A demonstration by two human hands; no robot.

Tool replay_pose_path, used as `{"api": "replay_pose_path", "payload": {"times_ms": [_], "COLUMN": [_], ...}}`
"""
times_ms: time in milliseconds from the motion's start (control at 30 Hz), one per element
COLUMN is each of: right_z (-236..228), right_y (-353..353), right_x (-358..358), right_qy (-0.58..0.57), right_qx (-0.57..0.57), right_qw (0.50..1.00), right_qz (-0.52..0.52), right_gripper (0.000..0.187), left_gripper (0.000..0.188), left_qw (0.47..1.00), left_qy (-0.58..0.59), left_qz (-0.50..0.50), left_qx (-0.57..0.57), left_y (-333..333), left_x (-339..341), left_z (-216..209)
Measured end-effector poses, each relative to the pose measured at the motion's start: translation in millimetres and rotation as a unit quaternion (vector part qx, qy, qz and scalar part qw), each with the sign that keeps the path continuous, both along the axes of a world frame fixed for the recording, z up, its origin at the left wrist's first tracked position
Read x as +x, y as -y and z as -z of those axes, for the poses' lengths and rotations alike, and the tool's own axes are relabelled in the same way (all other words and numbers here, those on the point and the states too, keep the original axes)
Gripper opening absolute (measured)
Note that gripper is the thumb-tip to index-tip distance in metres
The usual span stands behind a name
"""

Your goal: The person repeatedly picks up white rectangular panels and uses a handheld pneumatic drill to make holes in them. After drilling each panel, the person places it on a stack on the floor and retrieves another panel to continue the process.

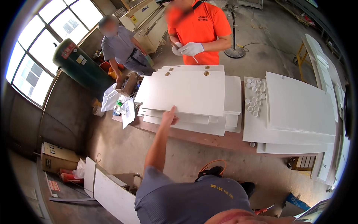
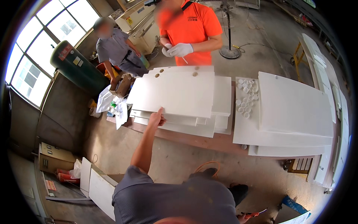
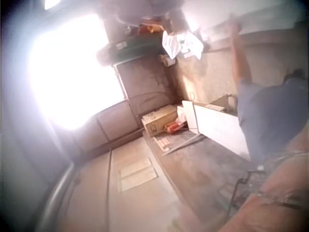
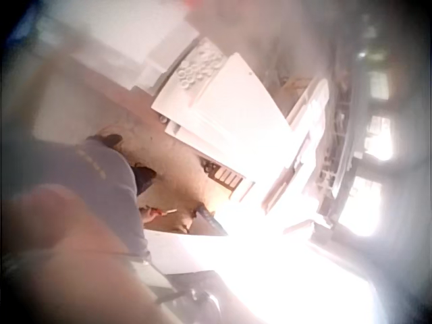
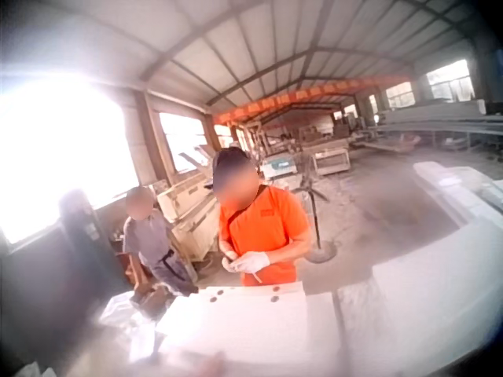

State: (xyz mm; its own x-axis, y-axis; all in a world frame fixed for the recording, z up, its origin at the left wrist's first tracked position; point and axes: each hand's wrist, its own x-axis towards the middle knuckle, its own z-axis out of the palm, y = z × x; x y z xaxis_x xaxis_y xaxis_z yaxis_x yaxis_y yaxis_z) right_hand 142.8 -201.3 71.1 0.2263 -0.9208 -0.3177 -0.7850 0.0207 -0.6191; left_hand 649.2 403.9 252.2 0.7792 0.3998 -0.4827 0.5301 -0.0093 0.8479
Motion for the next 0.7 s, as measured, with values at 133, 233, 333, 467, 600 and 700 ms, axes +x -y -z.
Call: {"api": "replay_pose_path", "payload": {"times_ms": [133,233,333,467,600,700], "right_z": [6,0,-24,4,37,-12], "right_y": [33,54,71,105,100,101], "right_x": [4,-12,-41,-117,-169,-154], "right_qy": [0.076,0.170,0.303,0.310,0.373,0.342], "right_qx": [0.029,0.060,0.113,0.169,0.076,0.060], "right_qw": [0.997,0.982,0.941,0.897,0.838,0.797], "right_qz": [0.012,0.053,0.098,0.265,0.390,0.494], "right_gripper": [0.037,0.037,0.038,0.034,0.035,0.041], "left_gripper": [0.047,0.033,0.016,0.028,0.029,0.029], "left_qw": [0.972,0.952,0.925,0.803,0.658,0.642], "left_qy": [0.042,0.172,0.205,0.168,0.124,0.092], "left_qz": [0.044,0.143,0.293,0.570,0.742,0.761], "left_qx": [0.227,0.208,0.128,0.045,0.019,-0.005], "left_y": [57,206,353,520,650,713], "left_x": [-6,-18,-53,-123,-154,-168], "left_z": [-14,-37,-18,6,16,39]}}
